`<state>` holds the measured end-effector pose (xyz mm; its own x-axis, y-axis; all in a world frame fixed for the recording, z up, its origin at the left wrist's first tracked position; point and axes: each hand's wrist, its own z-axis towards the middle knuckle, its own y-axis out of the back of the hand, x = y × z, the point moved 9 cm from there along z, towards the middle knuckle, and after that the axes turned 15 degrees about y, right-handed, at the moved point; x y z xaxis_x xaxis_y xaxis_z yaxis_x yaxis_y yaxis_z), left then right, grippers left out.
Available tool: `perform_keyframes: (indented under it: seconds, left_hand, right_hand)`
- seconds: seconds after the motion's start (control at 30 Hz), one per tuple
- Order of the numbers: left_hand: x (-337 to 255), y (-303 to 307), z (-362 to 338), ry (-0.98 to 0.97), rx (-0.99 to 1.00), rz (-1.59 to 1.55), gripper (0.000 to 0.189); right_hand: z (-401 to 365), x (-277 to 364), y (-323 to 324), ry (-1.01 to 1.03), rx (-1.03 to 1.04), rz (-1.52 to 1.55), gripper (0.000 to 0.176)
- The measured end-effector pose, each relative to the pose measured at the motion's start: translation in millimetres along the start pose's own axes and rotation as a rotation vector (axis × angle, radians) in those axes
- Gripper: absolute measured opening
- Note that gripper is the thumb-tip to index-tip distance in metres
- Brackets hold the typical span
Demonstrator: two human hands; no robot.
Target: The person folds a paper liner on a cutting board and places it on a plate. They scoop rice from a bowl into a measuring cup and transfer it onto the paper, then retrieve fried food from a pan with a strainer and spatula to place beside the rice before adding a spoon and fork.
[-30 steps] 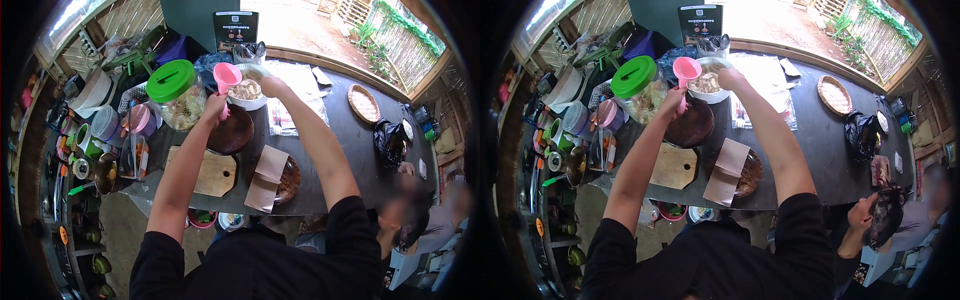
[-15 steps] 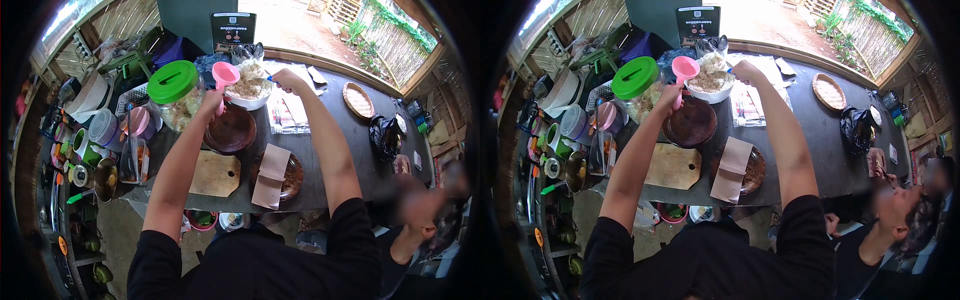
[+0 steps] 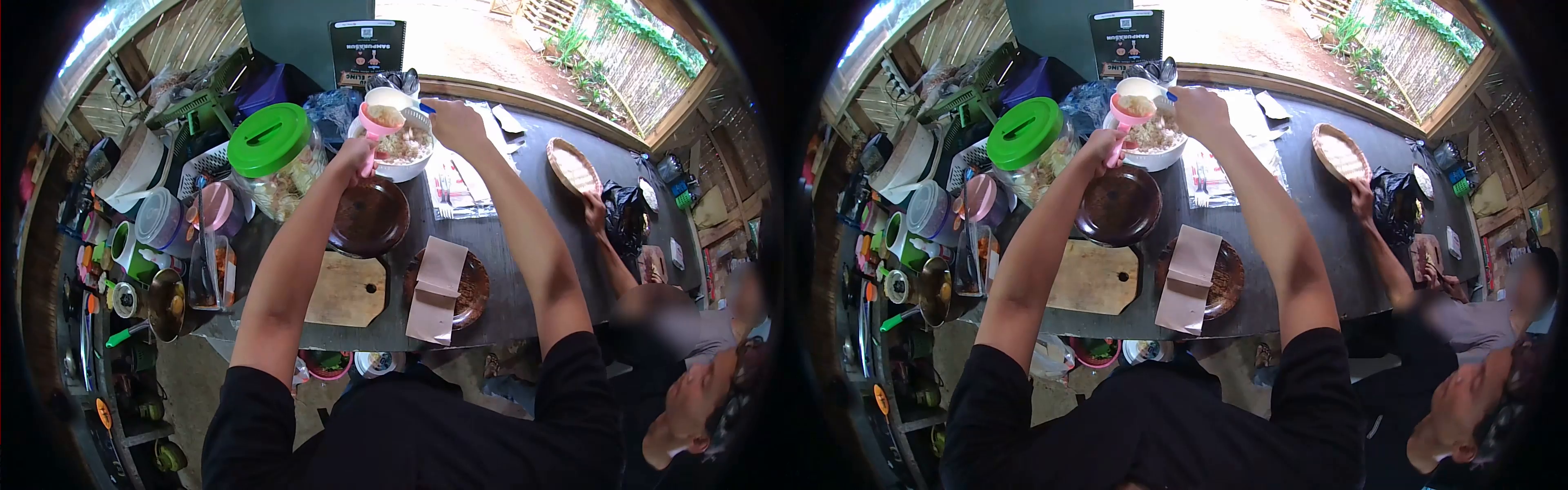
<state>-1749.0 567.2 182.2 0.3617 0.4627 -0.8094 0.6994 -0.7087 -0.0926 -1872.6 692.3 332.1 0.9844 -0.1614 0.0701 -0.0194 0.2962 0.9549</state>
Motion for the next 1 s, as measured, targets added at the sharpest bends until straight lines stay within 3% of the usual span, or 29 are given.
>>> perform_keyframes:
  seconds: [0.13,0.2,0.33,0.47,0.6,0.67,0.77,0.9,1.0]
  left_hand:
    - [5.3,11.0,4.7,0.017,-0.045,0.004,0.030]
    - [9.4,12.2,9.0,0.062,-0.021,-0.075,0.029]
    - [12.3,12.2,7.7,0.033,-0.016,-0.120,0.027]
    - [9.1,12.3,4.9,0.020,0.004,-0.116,0.027]
    - [6.4,10.9,0.8,0.008,-0.002,-0.087,0.026]
    - [6.9,17.1,3.4,0.011,-0.015,-0.079,0.027]
    - [14.4,23.9,7.3,0.035,-0.030,-0.069,0.029]
    - [16.9,28.2,7.0,0.008,-0.034,-0.092,0.030]
    - [22.3,32.8,17.4,0.027,-0.024,-0.018,0.032]
  right_hand:
    - [-4.8,-3.8,4.7,-0.010,-0.049,0.100,0.039]
    - [-6.7,5.0,-15.3,0.038,0.084,0.026,0.040]
    - [-5.5,13.5,-24.9,0.104,0.101,-0.047,0.041]
    - [-5.7,10.6,14.3,0.102,-0.051,-0.073,0.045]
    - [-5.7,6.2,-17.8,0.142,0.006,-0.163,0.045]
    - [-1.2,2.4,-14.2,0.131,0.019,-0.147,0.041]
    - [-2.2,-22.7,-5.0,-0.052,-0.068,-0.042,0.033]
    - [1.9,-35.7,-64.5,-0.029,0.066,-0.143,0.019]
    - [3.8,-28.4,-95.7,-0.007,0.129,-0.158,0.021]
